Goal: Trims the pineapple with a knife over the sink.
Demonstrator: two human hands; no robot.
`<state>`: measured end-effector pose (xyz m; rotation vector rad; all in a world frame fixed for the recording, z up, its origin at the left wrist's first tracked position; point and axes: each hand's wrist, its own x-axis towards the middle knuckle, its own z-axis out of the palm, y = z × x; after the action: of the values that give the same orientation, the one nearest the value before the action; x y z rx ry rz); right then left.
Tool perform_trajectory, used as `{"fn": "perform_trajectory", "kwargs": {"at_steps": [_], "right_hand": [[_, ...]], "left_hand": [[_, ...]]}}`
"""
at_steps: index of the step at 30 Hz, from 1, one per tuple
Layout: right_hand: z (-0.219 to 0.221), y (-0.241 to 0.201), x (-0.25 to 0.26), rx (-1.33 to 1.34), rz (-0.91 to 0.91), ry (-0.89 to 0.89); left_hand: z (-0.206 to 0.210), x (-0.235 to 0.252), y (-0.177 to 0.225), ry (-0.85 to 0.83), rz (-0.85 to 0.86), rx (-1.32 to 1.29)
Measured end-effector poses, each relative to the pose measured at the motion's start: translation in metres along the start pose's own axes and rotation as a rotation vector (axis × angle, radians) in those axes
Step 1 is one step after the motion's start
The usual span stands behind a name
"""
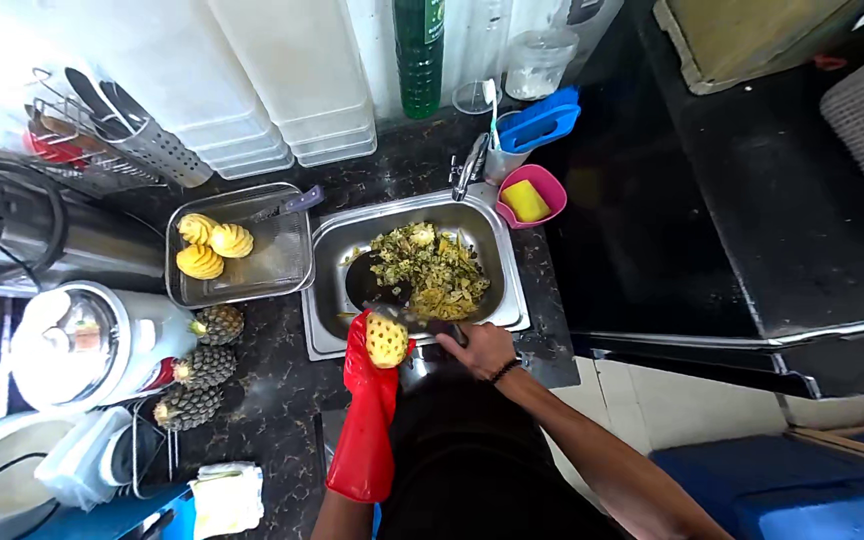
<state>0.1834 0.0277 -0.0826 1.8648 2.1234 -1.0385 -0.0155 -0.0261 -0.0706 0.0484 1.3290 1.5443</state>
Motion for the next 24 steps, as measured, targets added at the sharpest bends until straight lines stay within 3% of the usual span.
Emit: {"fn": "perform_trajectory", "kwargs": {"at_steps": [5, 10, 11, 13, 14, 16, 18, 20, 24], "right_hand": [[0.002, 0.019, 0.007, 0.259, 0.217, -0.127], [-0.021, -0.009, -0.02, 0.148, -0.025, -0.063], [-0.023, -0.017, -0.026, 0.088, -0.079, -0.027], [-0.023, -0.028, -0.032, -0.029, -0.166, 0.045], [-0.023, -0.032, -0.034, -0.08, -0.193, 0.072], [-0.021, -0.036, -0.033, -0.147, -0.228, 0.122], [-0.019, -0.035, -0.028, -0.158, -0.25, 0.174], [-0.018, -0.029, -0.022, -0.127, -0.215, 0.174], [-0.03, -0.008, -0.001, 0.094, 0.095, -0.096]], "left_hand": [[0.005, -0.003, 0.009, -0.053, -0.071, -0.076], [0.013, 0.001, 0.012, -0.087, -0.126, -0.069], [0.008, 0.0, 0.006, -0.158, -0.067, -0.061], [-0.009, 0.01, -0.004, -0.529, 0.141, -0.139], [0.029, -0.014, 0.024, -0.244, 0.04, -0.083], [0.072, -0.04, 0.061, -0.036, -0.037, 0.101], [0.072, -0.042, 0.06, -0.019, 0.006, 0.216], [0.036, -0.022, 0.024, -0.044, 0.031, 0.081], [0.02, -0.006, 0.012, -0.021, -0.083, -0.124]]}}
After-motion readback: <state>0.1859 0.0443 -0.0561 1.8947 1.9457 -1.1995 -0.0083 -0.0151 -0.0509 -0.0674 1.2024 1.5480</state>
